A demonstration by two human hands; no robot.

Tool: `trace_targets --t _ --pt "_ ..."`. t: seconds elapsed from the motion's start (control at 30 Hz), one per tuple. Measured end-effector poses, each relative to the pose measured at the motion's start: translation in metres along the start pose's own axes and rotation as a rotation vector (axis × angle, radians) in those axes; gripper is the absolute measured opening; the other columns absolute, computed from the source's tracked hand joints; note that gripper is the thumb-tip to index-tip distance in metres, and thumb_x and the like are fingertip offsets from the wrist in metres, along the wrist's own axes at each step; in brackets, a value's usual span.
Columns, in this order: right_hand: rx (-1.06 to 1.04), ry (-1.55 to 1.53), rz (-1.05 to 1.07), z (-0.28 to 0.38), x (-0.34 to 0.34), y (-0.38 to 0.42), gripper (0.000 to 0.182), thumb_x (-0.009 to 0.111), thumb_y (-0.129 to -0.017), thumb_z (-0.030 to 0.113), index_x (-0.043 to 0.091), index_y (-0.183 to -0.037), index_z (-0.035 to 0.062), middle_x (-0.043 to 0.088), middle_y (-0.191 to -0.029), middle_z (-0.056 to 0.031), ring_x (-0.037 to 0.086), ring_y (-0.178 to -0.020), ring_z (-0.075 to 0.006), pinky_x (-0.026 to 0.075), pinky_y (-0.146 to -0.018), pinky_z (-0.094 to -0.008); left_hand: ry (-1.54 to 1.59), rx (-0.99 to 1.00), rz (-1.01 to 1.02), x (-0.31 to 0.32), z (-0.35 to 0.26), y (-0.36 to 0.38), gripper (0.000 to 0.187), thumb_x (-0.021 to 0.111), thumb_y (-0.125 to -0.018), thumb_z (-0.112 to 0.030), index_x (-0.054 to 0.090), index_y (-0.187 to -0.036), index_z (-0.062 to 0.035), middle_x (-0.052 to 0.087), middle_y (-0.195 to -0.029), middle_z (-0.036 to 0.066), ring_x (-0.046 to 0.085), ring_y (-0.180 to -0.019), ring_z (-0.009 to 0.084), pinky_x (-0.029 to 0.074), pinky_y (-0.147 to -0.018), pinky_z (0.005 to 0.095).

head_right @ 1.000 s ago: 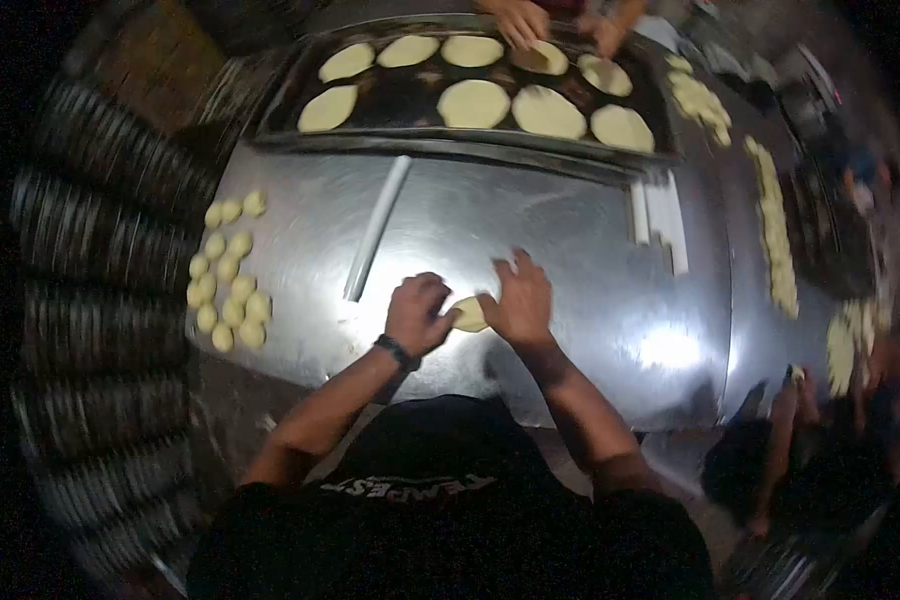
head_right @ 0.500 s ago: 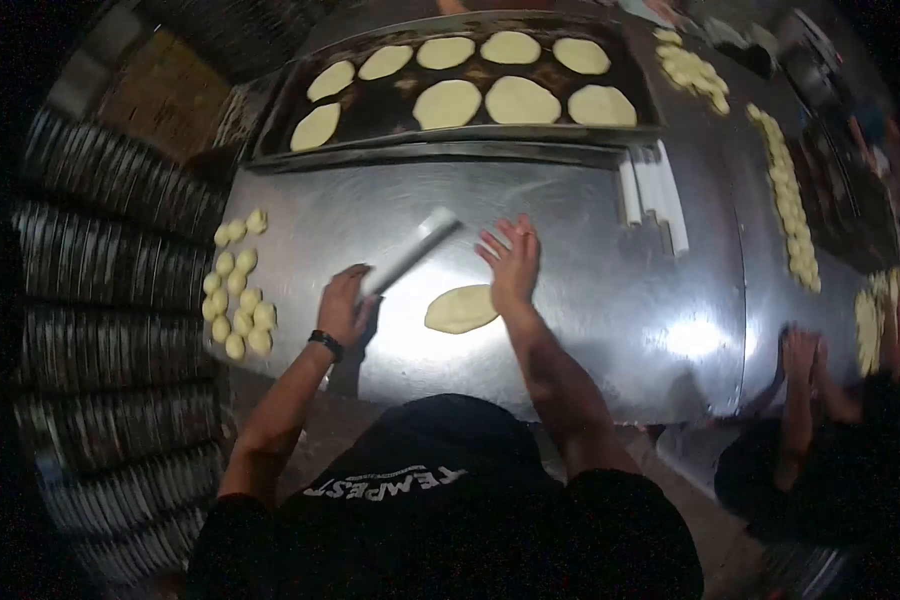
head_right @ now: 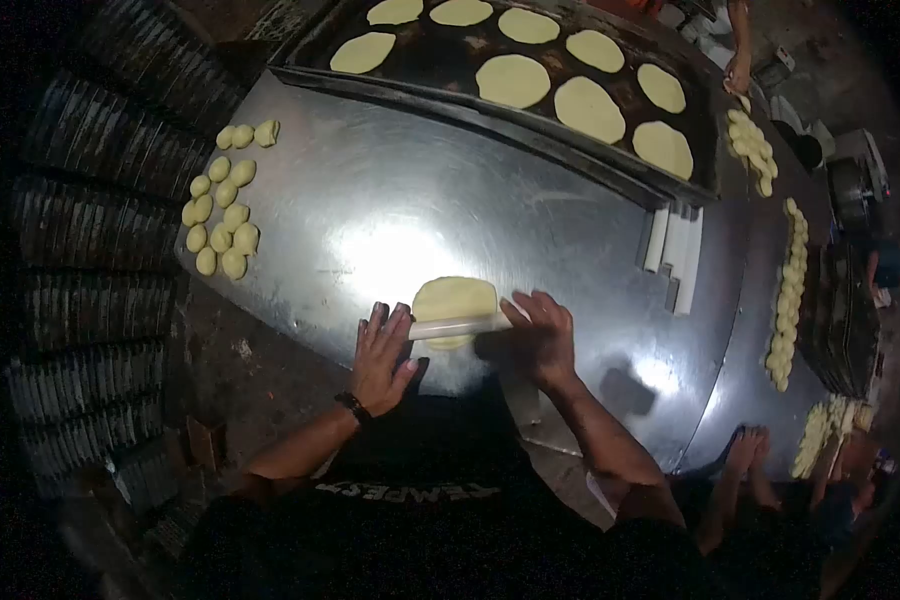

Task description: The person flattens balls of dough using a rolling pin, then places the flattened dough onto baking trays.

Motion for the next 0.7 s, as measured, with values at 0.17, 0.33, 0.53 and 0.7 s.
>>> trace_targets --t 0.17,0.33,0.53,0.7 --pt "-0.042 0.282 -0.083 0.004 0.034 -0.109 0.049 0.052 -0.089 0.044 0.056 -0.128 0.0154 0.037 -0.145 -0.0142 0.022 -0.139 -0.04 0.015 -0.11 -0.0575 -0.314 -0.156 -0.012 -0.016 0.046 -0.077 0.063 0.045 -0.089 -0.035 0.035 -0.139 0.0016 0.026 -0.15 0.017 0.016 -0.14 0.041 0.01 -0.107 0.0658" --pt "0.076 0.189 -0.277 -0.006 0.024 -0.209 0.051 0.052 -0.089 0.038 0.048 -0.133 0.0101 0.039 -0.139 -0.017 0.029 -0.133 -0.0372 0.021 -0.109 -0.0502 -0.26 0.009 -0.248 -0.075 0.09 -0.16 0.056 0.051 -0.086 -0.03 0.044 -0.133 -0.0002 0.041 -0.138 0.023 0.034 -0.13 0.0411 0.025 -0.107 0.0535" --pt "-0.044 0.165 -0.247 0.004 0.011 -0.201 0.046 0.05 -0.09 0.035 0.053 -0.127 0.0095 0.046 -0.136 -0.0154 0.033 -0.132 -0.0354 0.023 -0.108 -0.0509 0.195 0.255 0.048 -0.054 0.034 -0.101 0.037 0.065 -0.078 -0.022 0.061 -0.108 -0.0017 0.06 -0.095 0.017 0.061 -0.091 0.0354 0.05 -0.082 0.041" --pt "0.009 0.26 -0.005 -0.009 0.026 -0.064 0.045 0.048 -0.09 0.036 0.055 -0.127 0.0096 0.041 -0.142 -0.0138 0.026 -0.137 -0.0365 0.017 -0.109 -0.0572 -0.287 -0.132 -0.077 0.003 0.008 -0.012 0.066 0.061 -0.082 -0.039 0.042 -0.136 -0.0056 0.021 -0.151 0.019 0.016 -0.139 0.0415 0.01 -0.109 0.0602"
Point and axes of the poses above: each hand's wrist, its own y-axis away from the middle knuckle, its own x-axis out of the palm, z = x × y, the point moved 9 cm from there along -y, towards the middle knuckle
